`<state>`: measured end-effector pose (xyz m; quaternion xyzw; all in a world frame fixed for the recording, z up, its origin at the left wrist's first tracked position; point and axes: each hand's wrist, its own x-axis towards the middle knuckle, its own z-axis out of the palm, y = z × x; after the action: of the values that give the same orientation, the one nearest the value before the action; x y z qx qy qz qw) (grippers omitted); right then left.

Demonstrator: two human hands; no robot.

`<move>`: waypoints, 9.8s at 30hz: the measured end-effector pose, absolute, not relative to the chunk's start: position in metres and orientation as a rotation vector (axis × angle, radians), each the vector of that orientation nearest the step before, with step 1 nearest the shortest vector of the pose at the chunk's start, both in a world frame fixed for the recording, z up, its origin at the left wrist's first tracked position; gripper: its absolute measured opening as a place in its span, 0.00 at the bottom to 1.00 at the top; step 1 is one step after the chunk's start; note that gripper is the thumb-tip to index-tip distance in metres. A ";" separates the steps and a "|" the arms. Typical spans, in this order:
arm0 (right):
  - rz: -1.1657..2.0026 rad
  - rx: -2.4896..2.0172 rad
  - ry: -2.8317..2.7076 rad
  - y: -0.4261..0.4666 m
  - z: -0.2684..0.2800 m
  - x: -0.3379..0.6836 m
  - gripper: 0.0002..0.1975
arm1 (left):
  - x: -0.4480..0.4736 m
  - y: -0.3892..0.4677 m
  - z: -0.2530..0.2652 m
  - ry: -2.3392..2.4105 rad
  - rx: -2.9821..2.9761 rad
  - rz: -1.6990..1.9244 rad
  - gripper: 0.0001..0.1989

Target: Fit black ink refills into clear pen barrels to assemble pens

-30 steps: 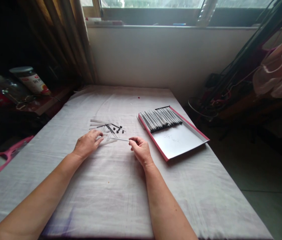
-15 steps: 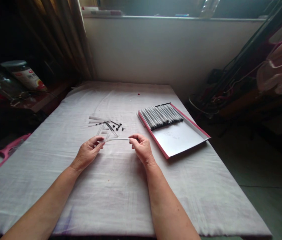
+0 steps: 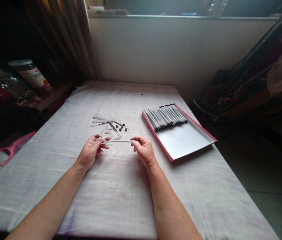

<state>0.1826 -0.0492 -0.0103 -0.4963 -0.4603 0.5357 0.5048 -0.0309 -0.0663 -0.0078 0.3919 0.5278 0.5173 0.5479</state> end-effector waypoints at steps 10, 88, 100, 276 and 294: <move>1.277 -1.214 -1.136 -0.048 -0.016 0.180 0.11 | -0.026 -0.069 -0.009 1.210 0.944 1.238 0.22; -0.055 -1.970 -1.594 0.070 0.020 0.272 0.17 | -0.036 -0.064 -0.008 1.210 0.915 1.018 0.27; 0.291 -1.892 -2.145 0.025 -0.011 0.148 0.12 | -0.037 -0.063 -0.013 1.187 0.924 1.023 0.27; 0.883 -1.311 -1.727 -0.045 -0.028 0.181 0.12 | -0.041 -0.067 -0.032 1.426 2.163 1.043 0.10; 0.866 -1.281 -1.736 -0.044 -0.028 0.181 0.13 | -0.042 -0.066 -0.032 1.420 2.146 1.056 0.10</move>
<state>0.1806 -0.0442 -0.0284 -0.5057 -0.6852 0.3417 0.3974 -0.0417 -0.0665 -0.0316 0.7590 0.5021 0.3737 0.1791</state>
